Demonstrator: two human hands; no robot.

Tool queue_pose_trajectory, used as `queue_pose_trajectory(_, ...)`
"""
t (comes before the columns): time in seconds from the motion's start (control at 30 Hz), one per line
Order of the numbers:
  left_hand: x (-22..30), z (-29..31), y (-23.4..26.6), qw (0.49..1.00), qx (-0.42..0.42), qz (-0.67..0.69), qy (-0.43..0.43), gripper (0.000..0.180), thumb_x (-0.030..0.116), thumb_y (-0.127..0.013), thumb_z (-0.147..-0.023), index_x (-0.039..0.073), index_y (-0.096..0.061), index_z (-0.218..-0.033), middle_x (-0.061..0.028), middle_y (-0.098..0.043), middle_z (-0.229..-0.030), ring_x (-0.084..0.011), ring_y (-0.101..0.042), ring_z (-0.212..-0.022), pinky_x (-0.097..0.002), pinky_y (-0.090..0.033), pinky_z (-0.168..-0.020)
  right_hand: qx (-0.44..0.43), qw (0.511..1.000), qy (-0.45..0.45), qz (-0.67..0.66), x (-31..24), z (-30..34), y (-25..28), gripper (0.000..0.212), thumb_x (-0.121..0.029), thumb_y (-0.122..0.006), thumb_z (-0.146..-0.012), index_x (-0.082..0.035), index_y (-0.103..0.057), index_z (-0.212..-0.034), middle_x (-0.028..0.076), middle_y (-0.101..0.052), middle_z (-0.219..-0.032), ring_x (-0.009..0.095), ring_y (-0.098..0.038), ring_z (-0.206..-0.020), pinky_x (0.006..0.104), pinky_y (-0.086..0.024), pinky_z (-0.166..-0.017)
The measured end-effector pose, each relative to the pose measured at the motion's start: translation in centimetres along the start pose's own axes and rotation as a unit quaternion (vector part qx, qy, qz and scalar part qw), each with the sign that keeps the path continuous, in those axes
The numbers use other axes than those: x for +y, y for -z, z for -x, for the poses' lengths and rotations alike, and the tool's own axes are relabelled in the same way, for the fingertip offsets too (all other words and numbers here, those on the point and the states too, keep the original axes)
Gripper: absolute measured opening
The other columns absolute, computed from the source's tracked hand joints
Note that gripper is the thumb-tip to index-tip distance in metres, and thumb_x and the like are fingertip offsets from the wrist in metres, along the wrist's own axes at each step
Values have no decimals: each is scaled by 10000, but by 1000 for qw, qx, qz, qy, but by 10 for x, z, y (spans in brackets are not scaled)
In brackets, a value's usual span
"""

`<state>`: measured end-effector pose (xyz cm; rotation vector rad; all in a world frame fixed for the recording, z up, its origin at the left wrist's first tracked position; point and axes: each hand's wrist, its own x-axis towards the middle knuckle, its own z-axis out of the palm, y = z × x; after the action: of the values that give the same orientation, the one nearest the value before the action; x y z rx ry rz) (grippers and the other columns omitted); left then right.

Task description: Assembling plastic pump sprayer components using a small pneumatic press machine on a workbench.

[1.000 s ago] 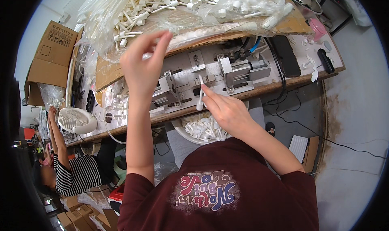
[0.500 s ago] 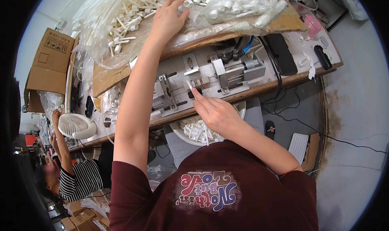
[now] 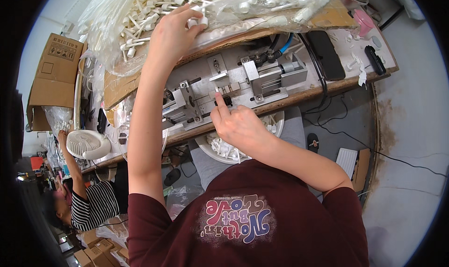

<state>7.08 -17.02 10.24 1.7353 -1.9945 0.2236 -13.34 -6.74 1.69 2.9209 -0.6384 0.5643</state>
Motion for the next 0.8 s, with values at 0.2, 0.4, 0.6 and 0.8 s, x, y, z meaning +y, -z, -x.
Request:
queue_pose_trajectory(0.2, 8, 18, 34, 963, -51, 180, 193, 456, 214, -837, -781, 63, -712, -1193, -175, -715, -1130, -183, -714, -857, -305, -555, -735, -43, 996, -25, -69, 6, -1, 9, 321, -100, -674, -772, 29, -578, -1049, 258, -654, -1206, 213, -672, -596, 311, -527, -563)
queue_pose_trajectory(0.4, 4, 60, 66, 952, 58, 267, 138, 346, 109, -862, -724, 37, -767, -1048, -129, -705, -1151, -151, -686, -857, -285, -557, -725, 44, 982, -70, -172, 40, -48, 67, 334, -105, -675, -875, 3, -568, -1172, 165, -677, -1090, 320, -702, -793, 397, -574, -653)
queue_pose_trajectory(0.6, 55, 128, 64, 959, 90, 256, 85, 310, 33, -845, -709, 57, -765, -1007, -82, -679, -1113, -144, -667, -844, -262, -566, -720, 147, 980, -38, 129, 106, -153, 61, 218, -23, -630, -773, -29, -609, -990, 85, -668, -909, 262, -644, -1014, 360, -558, -719)
queue_pose_trajectory(0.8, 79, 177, 24, 969, 44, 230, 78, 303, 79, -810, -753, 48, -726, -1042, -96, -660, -1235, -206, -707, -834, -315, -568, -708, -48, 994, -44, 84, 140, -185, 20, 118, -64, -633, -841, -50, -637, -958, 117, -685, -893, 301, -688, -904, 430, -556, -719)
